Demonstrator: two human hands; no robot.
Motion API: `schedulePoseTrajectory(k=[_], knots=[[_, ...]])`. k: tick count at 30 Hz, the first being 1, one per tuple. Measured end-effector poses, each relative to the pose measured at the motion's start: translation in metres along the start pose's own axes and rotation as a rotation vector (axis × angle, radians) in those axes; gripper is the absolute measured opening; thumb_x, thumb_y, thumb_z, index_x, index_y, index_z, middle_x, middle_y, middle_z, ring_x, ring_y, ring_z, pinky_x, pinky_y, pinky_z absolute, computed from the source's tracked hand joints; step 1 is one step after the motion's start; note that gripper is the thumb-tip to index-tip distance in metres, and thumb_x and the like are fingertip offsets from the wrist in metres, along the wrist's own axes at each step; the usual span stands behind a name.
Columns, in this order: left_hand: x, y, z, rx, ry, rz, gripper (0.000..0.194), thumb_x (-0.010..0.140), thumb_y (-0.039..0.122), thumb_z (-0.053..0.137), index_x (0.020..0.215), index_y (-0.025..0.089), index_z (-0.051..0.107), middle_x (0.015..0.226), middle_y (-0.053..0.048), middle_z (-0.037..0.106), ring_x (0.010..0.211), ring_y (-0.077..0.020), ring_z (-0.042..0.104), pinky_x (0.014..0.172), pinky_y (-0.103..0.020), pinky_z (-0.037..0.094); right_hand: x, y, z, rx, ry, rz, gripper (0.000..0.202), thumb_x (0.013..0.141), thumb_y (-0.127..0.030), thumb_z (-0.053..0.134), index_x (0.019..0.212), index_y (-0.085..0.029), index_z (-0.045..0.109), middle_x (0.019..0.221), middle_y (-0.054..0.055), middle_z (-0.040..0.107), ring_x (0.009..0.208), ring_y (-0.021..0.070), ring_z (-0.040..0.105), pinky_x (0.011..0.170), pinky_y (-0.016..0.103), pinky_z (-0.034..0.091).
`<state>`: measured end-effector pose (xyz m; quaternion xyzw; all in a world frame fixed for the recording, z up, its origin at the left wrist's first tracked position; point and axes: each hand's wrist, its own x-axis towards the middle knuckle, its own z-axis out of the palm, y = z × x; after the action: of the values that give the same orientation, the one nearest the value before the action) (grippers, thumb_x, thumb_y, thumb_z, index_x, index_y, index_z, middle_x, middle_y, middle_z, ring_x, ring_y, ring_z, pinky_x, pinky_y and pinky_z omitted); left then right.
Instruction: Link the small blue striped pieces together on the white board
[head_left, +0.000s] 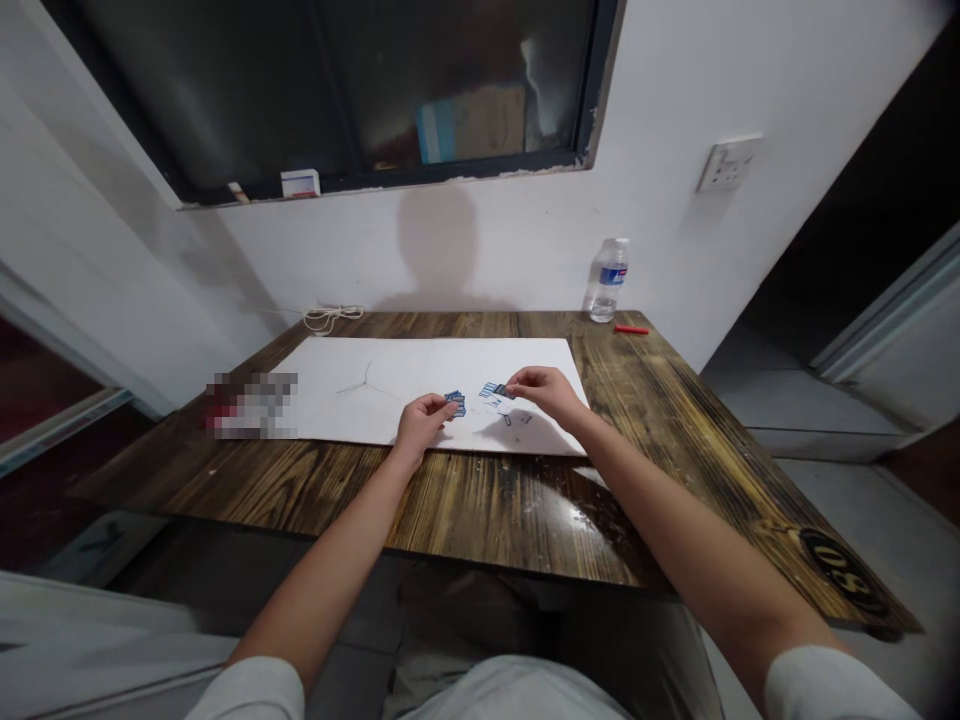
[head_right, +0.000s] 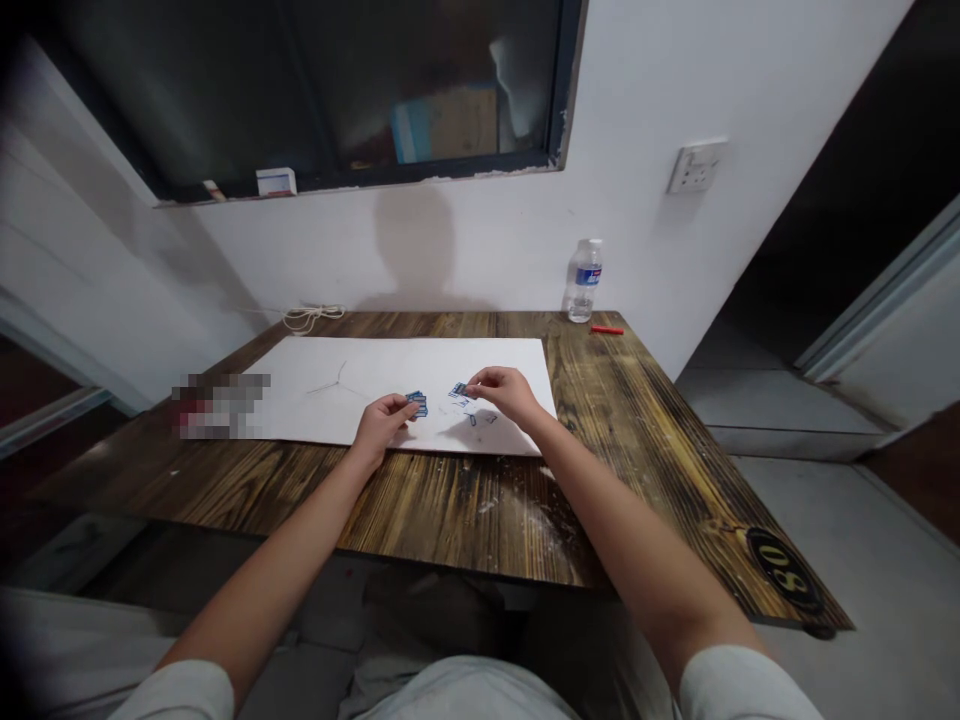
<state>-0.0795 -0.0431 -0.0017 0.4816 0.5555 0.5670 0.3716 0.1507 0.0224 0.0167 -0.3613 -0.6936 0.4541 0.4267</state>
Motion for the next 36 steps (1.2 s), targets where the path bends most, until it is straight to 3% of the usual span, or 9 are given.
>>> schedulePoseTrajectory(k=[5, 11, 21, 29, 36], knots=[[-0.003, 0.003, 0.001, 0.025, -0.052, 0.031, 0.034, 0.057, 0.044, 0.076, 0.069, 0.017, 0.059, 0.061, 0.0, 0.063, 0.056, -0.0127, 0.057, 0.051, -0.021, 0.041, -0.01, -0.01, 0.027, 0.247, -0.155, 0.02, 0.032, 0.067, -0.046, 0.069, 0.074, -0.016, 0.06, 0.06, 0.001, 0.064, 0.048, 0.0091, 0.052, 0.047, 0.021, 0.037], [-0.006, 0.004, 0.002, 0.03, -0.141, 0.07, 0.031, 0.06, 0.042, 0.075, 0.067, 0.017, 0.058, 0.059, 0.0, 0.06, 0.057, -0.0136, 0.058, 0.051, -0.022, 0.041, -0.015, -0.003, 0.049, 0.222, -0.123, 0.049, 0.035, 0.067, -0.049, 0.067, 0.071, -0.017, 0.054, 0.06, 0.002, 0.066, 0.045, 0.0101, 0.055, 0.04, 0.019, 0.036], [-0.006, 0.003, 0.002, 0.05, -0.136, 0.06, 0.032, 0.06, 0.044, 0.074, 0.067, 0.017, 0.058, 0.058, 0.0, 0.061, 0.054, -0.0129, 0.058, 0.05, -0.022, 0.04, -0.017, 0.009, 0.053, 0.067, -0.176, -0.038, 0.034, 0.07, -0.05, 0.065, 0.071, -0.018, 0.056, 0.06, 0.001, 0.065, 0.045, 0.0099, 0.055, 0.045, 0.021, 0.044], [-0.009, 0.006, 0.002, 0.091, -0.227, 0.069, 0.031, 0.061, 0.043, 0.074, 0.066, 0.016, 0.061, 0.057, -0.002, 0.063, 0.053, -0.0132, 0.056, 0.052, -0.024, 0.04, -0.019, 0.009, 0.052, -0.017, -0.123, -0.058, 0.031, 0.072, -0.049, 0.063, 0.069, -0.019, 0.056, 0.057, 0.001, 0.065, 0.045, 0.0103, 0.054, 0.045, 0.021, 0.041], [-0.009, 0.006, 0.002, 0.083, -0.228, 0.072, 0.029, 0.061, 0.041, 0.075, 0.067, 0.016, 0.061, 0.061, -0.002, 0.064, 0.055, -0.014, 0.058, 0.052, -0.024, 0.041, -0.015, 0.005, 0.049, 0.045, -0.174, -0.048, 0.031, 0.07, -0.049, 0.065, 0.071, -0.018, 0.063, 0.059, 0.001, 0.064, 0.046, 0.0102, 0.053, 0.047, 0.022, 0.042]])
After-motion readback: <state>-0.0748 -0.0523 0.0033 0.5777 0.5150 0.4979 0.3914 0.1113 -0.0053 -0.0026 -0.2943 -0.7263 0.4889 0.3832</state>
